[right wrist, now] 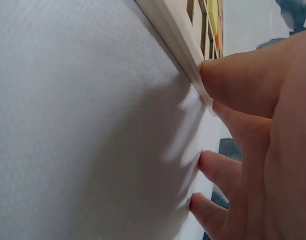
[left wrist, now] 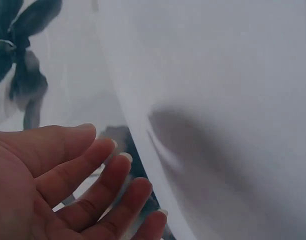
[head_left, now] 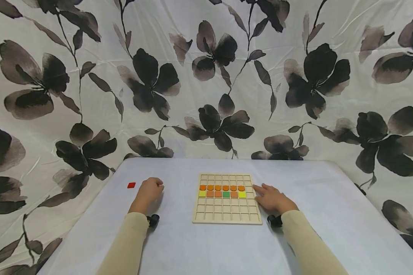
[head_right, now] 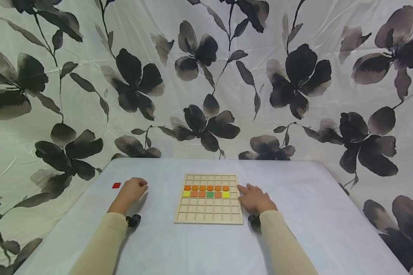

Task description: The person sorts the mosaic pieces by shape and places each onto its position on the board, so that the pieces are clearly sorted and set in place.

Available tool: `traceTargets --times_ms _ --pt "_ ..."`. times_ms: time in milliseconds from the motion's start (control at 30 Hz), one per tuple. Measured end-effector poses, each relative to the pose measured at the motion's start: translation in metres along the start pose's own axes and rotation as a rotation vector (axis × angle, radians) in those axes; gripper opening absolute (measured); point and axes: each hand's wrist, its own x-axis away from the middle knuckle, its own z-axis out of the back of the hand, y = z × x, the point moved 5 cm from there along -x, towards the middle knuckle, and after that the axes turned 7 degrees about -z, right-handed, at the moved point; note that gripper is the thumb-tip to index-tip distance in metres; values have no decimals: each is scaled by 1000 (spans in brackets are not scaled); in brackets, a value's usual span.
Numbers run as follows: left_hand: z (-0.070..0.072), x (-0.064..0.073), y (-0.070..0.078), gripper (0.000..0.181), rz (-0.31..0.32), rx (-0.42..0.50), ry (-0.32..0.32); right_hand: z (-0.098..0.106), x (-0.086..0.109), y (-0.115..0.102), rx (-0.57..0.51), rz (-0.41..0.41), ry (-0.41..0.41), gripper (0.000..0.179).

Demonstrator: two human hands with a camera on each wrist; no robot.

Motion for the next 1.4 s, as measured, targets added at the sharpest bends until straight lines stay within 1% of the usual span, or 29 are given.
traceTargets --times_ms 133,233,333,400,533,700,867,1033,1167,1300,1400 --pt "10 0 -12 34 10 -60 -13 0 0 -1 -3 -11 -8 55" --pt "19 -1 -20 35 20 -118 1 2 1 -1 3 -11 0 54" --pt "28 -1 -25 36 38 -157 17 3 1 -1 3 -13 2 54" --pt "32 -1 -29 37 56 -167 24 3 1 -1 4 -13 -1 54" --pt "41 -2 -36 38 65 -183 45 3 1 0 -4 -17 -4 55" --pt "51 -3 -49 40 84 -187 74 2 0 1 -3 -11 5 55" --pt "61 -1 -61 37 96 -182 76 1 0 1 -5 -12 4 54" --pt "65 -4 -75 34 94 -174 67 0 -1 0 5 -10 8 54" --pt "64 -7 -87 40 126 -158 54 -1 -3 0 5 -2 15 54" --pt "62 -8 -92 44 142 -134 45 -1 -2 0 2 -9 20 54" --pt "61 -9 -94 49 141 -127 45 -1 -1 0 4 -10 20 54"
